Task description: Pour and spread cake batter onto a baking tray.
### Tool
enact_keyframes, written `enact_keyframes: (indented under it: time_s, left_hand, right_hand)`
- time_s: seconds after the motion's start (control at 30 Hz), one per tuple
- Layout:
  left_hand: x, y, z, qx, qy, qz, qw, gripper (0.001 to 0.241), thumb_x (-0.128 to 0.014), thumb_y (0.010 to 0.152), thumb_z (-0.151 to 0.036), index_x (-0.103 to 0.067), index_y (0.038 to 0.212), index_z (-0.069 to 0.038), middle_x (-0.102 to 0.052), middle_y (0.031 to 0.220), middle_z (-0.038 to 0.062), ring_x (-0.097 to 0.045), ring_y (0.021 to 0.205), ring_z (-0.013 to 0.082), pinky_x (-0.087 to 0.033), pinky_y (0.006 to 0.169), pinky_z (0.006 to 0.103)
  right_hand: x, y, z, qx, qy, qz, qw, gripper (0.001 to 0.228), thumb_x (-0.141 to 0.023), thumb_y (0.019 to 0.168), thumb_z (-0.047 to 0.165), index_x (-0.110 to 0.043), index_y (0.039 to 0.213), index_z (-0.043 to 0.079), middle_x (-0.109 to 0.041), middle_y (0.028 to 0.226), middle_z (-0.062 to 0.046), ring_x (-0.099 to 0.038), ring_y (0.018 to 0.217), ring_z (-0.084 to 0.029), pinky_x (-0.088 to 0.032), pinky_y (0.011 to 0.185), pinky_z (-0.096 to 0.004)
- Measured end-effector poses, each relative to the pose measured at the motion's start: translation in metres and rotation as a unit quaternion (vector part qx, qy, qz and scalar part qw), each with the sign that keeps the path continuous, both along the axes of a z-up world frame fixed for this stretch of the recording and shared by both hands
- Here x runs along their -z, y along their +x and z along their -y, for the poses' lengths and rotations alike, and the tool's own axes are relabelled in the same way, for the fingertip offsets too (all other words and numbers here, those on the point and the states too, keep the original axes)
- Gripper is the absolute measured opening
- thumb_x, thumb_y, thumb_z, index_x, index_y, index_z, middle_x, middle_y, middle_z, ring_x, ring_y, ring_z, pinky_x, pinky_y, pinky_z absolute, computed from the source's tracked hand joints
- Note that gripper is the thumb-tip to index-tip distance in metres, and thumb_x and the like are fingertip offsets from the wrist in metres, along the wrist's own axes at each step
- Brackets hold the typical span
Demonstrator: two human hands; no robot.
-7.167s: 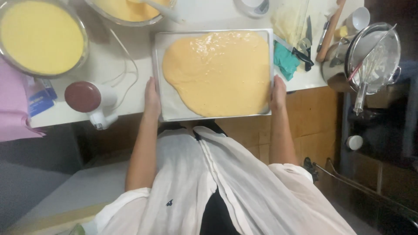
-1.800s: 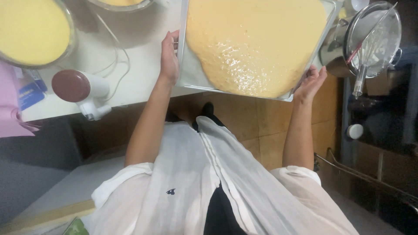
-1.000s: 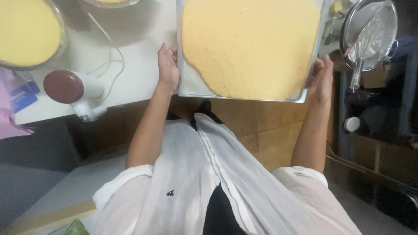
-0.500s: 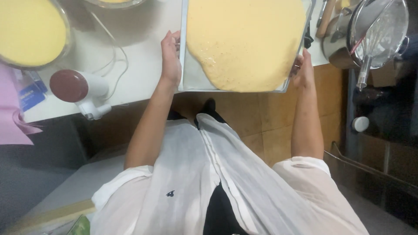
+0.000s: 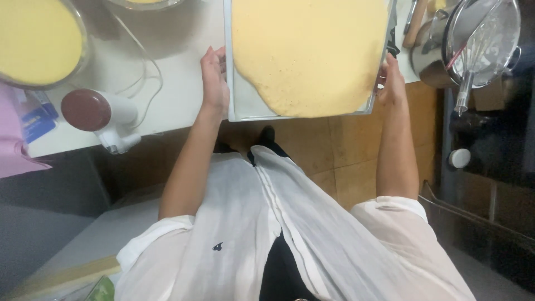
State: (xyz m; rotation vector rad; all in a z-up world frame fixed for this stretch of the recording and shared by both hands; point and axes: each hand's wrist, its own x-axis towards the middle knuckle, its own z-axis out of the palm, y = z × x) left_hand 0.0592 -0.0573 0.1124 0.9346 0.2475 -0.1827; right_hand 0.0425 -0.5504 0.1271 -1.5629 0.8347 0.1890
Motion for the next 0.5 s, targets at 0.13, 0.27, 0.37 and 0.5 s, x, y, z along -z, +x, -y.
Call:
enact_keyframes:
  time_s: [0.13, 0.27, 0.37, 0.5]
  left_hand:
    - [0.061, -0.026, -0.001, -0.046, -0.023, -0.047, 0.998, 0.057, -0.037, 0.102, -0.050, -0.045, 0.138, -0.006, -0.057, 0.134, 0.013, -0.051, 0.121, 0.0271, -0.038, 0.110, 0.0447]
    - [0.115, -0.051, -0.021, -0.068, -0.082, -0.108, 0.988, 0.068, -0.037, 0.101, -0.052, -0.050, 0.139, 0.003, -0.058, 0.130, 0.015, -0.052, 0.120, 0.0276, -0.037, 0.109, 0.0421]
    - [0.140, -0.058, -0.036, -0.105, -0.103, -0.136, 0.980, 0.070, -0.037, 0.102, -0.052, -0.052, 0.138, 0.006, -0.058, 0.128, 0.015, -0.052, 0.120, 0.0275, -0.037, 0.109, 0.0413]
    - [0.144, -0.058, -0.041, -0.155, -0.093, -0.119, 0.976, 0.068, -0.037, 0.101, -0.051, -0.056, 0.136, 0.003, -0.061, 0.128, 0.014, -0.053, 0.119, 0.0251, -0.037, 0.108, 0.0391]
  right_hand:
    - [0.011, 0.010, -0.009, -0.027, -0.043, -0.016, 0.999, 0.050, -0.057, 0.095, 0.061, -0.069, 0.102, 0.014, -0.063, 0.087, 0.002, -0.055, 0.078, -0.015, -0.042, 0.071, -0.037]
    - [0.040, 0.031, -0.019, -0.100, -0.071, -0.025, 0.992, 0.050, -0.060, 0.098, 0.056, -0.070, 0.109, 0.009, -0.063, 0.088, 0.001, -0.054, 0.072, -0.014, -0.039, 0.064, -0.036]
    - [0.052, 0.053, -0.038, -0.173, -0.135, -0.024, 0.975, 0.055, -0.061, 0.098, 0.053, -0.070, 0.115, 0.003, -0.070, 0.095, -0.004, -0.063, 0.081, -0.017, -0.048, 0.071, -0.035]
    - [0.094, 0.098, -0.064, -0.309, -0.472, 0.033, 0.825, 0.062, -0.072, 0.095, 0.053, -0.072, 0.114, -0.006, -0.071, 0.102, -0.022, -0.066, 0.098, -0.035, -0.051, 0.085, -0.047]
